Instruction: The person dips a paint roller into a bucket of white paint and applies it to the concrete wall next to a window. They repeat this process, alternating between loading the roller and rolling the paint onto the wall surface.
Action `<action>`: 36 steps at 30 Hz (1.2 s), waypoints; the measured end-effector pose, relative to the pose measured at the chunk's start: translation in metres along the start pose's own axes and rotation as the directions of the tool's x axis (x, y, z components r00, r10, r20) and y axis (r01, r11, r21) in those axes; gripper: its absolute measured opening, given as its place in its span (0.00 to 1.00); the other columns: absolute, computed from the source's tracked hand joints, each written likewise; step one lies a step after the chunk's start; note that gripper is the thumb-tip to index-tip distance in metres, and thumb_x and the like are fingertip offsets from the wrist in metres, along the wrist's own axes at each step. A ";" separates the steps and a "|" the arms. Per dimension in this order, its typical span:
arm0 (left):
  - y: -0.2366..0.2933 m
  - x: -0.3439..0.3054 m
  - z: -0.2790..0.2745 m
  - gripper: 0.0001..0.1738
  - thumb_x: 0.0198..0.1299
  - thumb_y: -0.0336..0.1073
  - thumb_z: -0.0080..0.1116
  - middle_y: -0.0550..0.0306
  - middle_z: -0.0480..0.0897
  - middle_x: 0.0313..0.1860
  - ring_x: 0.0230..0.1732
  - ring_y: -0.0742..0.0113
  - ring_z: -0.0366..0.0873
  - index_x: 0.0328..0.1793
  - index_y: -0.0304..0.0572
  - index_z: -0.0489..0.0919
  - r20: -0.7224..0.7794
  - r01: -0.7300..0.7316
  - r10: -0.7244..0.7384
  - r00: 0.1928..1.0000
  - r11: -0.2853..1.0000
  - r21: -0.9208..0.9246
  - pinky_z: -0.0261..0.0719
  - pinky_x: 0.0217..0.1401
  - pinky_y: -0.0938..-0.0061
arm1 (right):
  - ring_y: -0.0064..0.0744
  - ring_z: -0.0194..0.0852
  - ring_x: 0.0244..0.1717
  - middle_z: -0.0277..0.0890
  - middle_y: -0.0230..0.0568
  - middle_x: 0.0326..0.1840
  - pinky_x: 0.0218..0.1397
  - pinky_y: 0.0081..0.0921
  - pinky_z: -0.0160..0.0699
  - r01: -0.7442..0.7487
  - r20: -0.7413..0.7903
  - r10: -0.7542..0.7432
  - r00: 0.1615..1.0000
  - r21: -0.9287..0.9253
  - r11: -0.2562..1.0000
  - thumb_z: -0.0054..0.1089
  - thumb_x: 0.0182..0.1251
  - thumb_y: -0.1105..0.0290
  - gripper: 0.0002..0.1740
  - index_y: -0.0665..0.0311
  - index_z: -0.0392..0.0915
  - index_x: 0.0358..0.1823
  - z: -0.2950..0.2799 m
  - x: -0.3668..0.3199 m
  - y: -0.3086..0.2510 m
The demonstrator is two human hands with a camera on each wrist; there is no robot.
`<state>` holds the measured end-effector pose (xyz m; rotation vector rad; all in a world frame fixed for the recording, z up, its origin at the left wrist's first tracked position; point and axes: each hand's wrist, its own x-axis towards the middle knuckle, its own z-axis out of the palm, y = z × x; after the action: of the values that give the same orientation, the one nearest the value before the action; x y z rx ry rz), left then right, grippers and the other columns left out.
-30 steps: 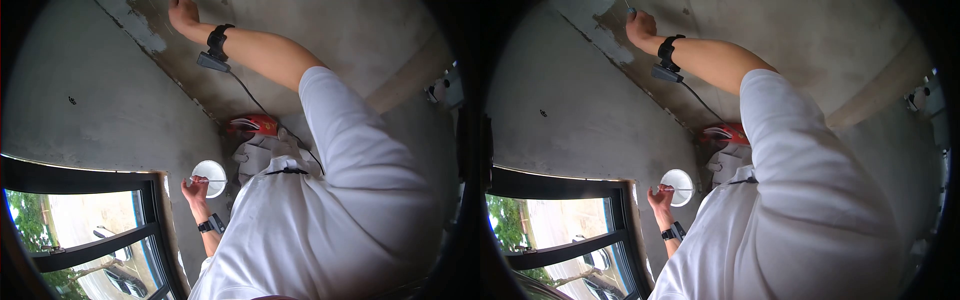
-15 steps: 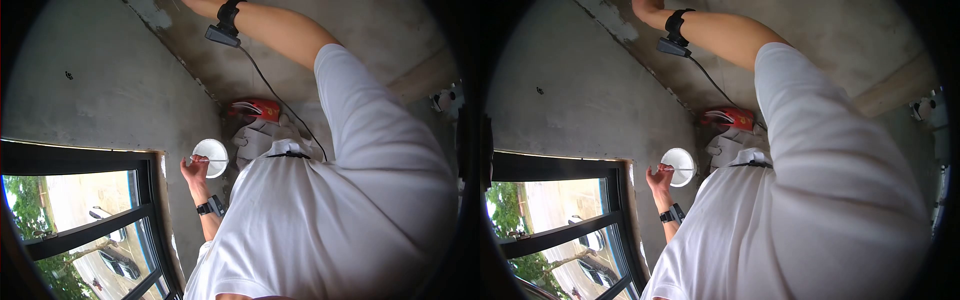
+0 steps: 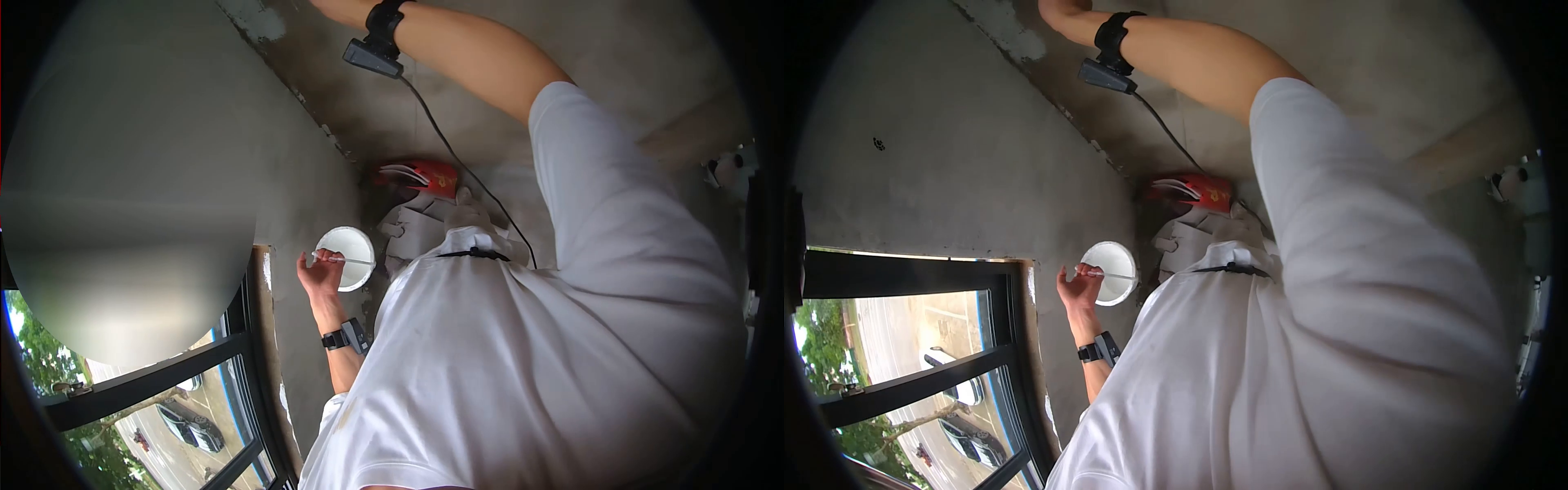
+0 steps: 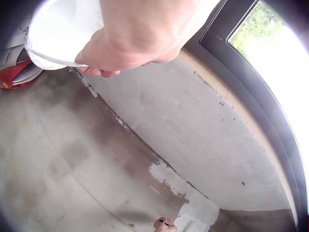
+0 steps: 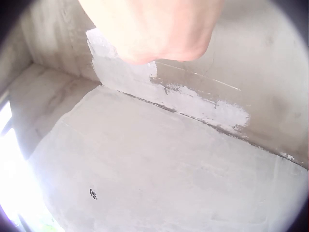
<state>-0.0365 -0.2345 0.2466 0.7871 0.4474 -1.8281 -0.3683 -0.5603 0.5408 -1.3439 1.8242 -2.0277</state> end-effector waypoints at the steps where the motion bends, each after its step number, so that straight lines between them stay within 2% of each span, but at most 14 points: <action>1: 0.001 0.001 0.002 0.20 0.65 0.51 0.49 0.57 0.68 0.28 0.32 0.65 0.64 0.34 0.40 0.68 -0.014 -0.014 0.014 1.000 1.000 -0.008 0.63 0.43 0.65 | 0.64 0.80 0.49 0.81 0.66 0.44 0.51 0.52 0.76 0.020 -0.023 -0.020 1.000 0.025 0.999 0.40 0.81 0.51 0.30 0.75 0.80 0.45 0.003 -0.001 0.000; 2: 0.001 0.001 0.001 0.20 0.65 0.51 0.49 0.57 0.67 0.27 0.32 0.65 0.64 0.33 0.40 0.67 -0.032 -0.018 0.017 0.999 1.000 -0.011 0.63 0.42 0.65 | 0.60 0.83 0.42 0.83 0.63 0.38 0.46 0.50 0.79 0.038 -0.050 -0.036 0.998 0.041 0.998 0.41 0.81 0.53 0.28 0.75 0.79 0.44 0.005 -0.001 0.005; 4: 0.004 0.006 -0.007 0.20 0.64 0.51 0.49 0.58 0.65 0.27 0.31 0.65 0.63 0.32 0.41 0.65 0.026 -0.012 0.012 1.000 1.000 0.011 0.62 0.41 0.65 | 0.65 0.81 0.43 0.83 0.61 0.40 0.48 0.54 0.79 -0.020 -0.162 0.030 0.986 0.065 0.998 0.48 0.77 0.56 0.23 0.73 0.79 0.38 0.010 -0.009 -0.001; 6: 0.001 0.003 0.001 0.20 0.63 0.51 0.49 0.58 0.63 0.26 0.30 0.66 0.61 0.31 0.43 0.64 0.003 -0.007 0.007 1.000 1.000 0.006 0.62 0.41 0.66 | 0.64 0.81 0.41 0.83 0.60 0.39 0.47 0.53 0.80 -0.139 -0.087 0.146 0.986 0.081 0.987 0.49 0.77 0.56 0.23 0.72 0.79 0.39 0.003 -0.008 -0.009; 7: -0.001 0.001 0.004 0.20 0.63 0.50 0.50 0.58 0.63 0.26 0.30 0.66 0.61 0.31 0.42 0.64 0.009 0.006 -0.006 1.000 1.000 0.004 0.62 0.41 0.66 | 0.64 0.81 0.41 0.83 0.60 0.39 0.47 0.53 0.80 -0.136 -0.114 0.144 0.983 0.076 0.988 0.49 0.77 0.56 0.23 0.72 0.79 0.39 -0.012 -0.010 -0.015; 9: -0.001 -0.002 0.007 0.20 0.62 0.50 0.51 0.58 0.64 0.26 0.30 0.66 0.61 0.31 0.42 0.65 0.000 0.007 -0.007 1.000 1.000 0.019 0.62 0.42 0.66 | 0.61 0.82 0.39 0.82 0.59 0.35 0.44 0.51 0.81 -0.236 0.021 0.235 0.972 0.152 0.960 0.48 0.78 0.56 0.23 0.72 0.80 0.38 -0.023 -0.018 -0.032; 12: 0.004 0.006 0.001 0.20 0.63 0.50 0.51 0.58 0.65 0.27 0.30 0.65 0.61 0.33 0.41 0.66 -0.018 0.009 -0.009 1.000 0.999 0.033 0.62 0.43 0.65 | 0.61 0.82 0.38 0.82 0.59 0.34 0.41 0.52 0.81 -0.180 -0.028 0.186 0.982 0.140 0.974 0.47 0.78 0.57 0.24 0.72 0.80 0.37 -0.018 -0.022 -0.028; 13: 0.002 0.004 0.003 0.20 0.63 0.50 0.51 0.58 0.65 0.28 0.31 0.65 0.61 0.34 0.41 0.66 -0.007 0.017 -0.017 1.000 1.000 0.026 0.62 0.43 0.64 | 0.61 0.82 0.35 0.82 0.59 0.33 0.39 0.52 0.80 -0.122 -0.103 0.135 0.986 0.122 0.985 0.46 0.78 0.57 0.25 0.73 0.80 0.35 -0.007 -0.019 -0.018; 21: 0.005 0.005 0.001 0.19 0.64 0.50 0.50 0.58 0.65 0.29 0.32 0.66 0.62 0.35 0.41 0.66 0.020 0.027 -0.028 0.999 0.998 0.052 0.61 0.45 0.65 | 0.61 0.82 0.34 0.81 0.60 0.31 0.40 0.51 0.81 -0.139 -0.115 0.155 0.981 0.134 0.981 0.47 0.78 0.57 0.26 0.74 0.80 0.31 -0.016 -0.028 -0.025; 26: 0.007 0.014 -0.005 0.19 0.62 0.50 0.51 0.59 0.65 0.28 0.31 0.66 0.62 0.33 0.41 0.66 0.050 0.080 -0.084 0.995 0.994 0.080 0.62 0.45 0.65 | 0.62 0.82 0.38 0.83 0.58 0.33 0.45 0.51 0.81 -0.179 -0.035 0.183 0.982 0.096 0.979 0.46 0.77 0.56 0.25 0.72 0.80 0.32 -0.029 -0.031 -0.028; 29: 0.002 0.008 0.003 0.20 0.62 0.52 0.49 0.58 0.65 0.24 0.28 0.65 0.62 0.29 0.42 0.66 0.004 0.030 -0.030 1.000 0.997 0.069 0.63 0.40 0.65 | 0.63 0.82 0.40 0.83 0.59 0.34 0.46 0.52 0.80 -0.125 -0.043 0.126 0.991 0.030 0.992 0.45 0.76 0.58 0.24 0.72 0.80 0.33 -0.026 -0.021 -0.019; 30: 0.001 0.007 0.006 0.20 0.62 0.52 0.49 0.58 0.65 0.24 0.28 0.65 0.62 0.29 0.42 0.66 0.053 0.005 -0.006 0.999 0.999 0.034 0.63 0.40 0.65 | 0.64 0.82 0.43 0.82 0.61 0.35 0.47 0.51 0.79 -0.123 -0.041 0.125 0.991 0.060 0.991 0.44 0.76 0.58 0.23 0.72 0.80 0.35 -0.040 -0.029 -0.027; 32: -0.001 0.007 0.006 0.22 0.63 0.53 0.47 0.59 0.65 0.22 0.27 0.65 0.62 0.27 0.44 0.66 0.012 0.037 -0.038 0.999 0.997 0.071 0.62 0.38 0.66 | 0.63 0.80 0.39 0.80 0.63 0.33 0.44 0.51 0.74 -0.091 0.003 0.092 0.996 0.128 0.988 0.44 0.76 0.59 0.23 0.73 0.77 0.33 -0.052 -0.036 -0.030; 36: -0.001 0.013 -0.005 0.21 0.62 0.53 0.48 0.60 0.66 0.22 0.26 0.66 0.62 0.27 0.45 0.66 0.109 0.034 -0.042 0.993 0.996 0.080 0.62 0.38 0.67 | 0.64 0.76 0.35 0.77 0.63 0.31 0.41 0.51 0.71 -0.135 0.034 0.131 0.991 0.145 0.980 0.46 0.78 0.56 0.24 0.72 0.75 0.32 -0.059 -0.040 -0.007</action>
<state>-0.0387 -0.2403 0.2340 0.7302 0.3227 -1.9239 -0.3794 -0.4896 0.5314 -1.1692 1.6695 -2.0234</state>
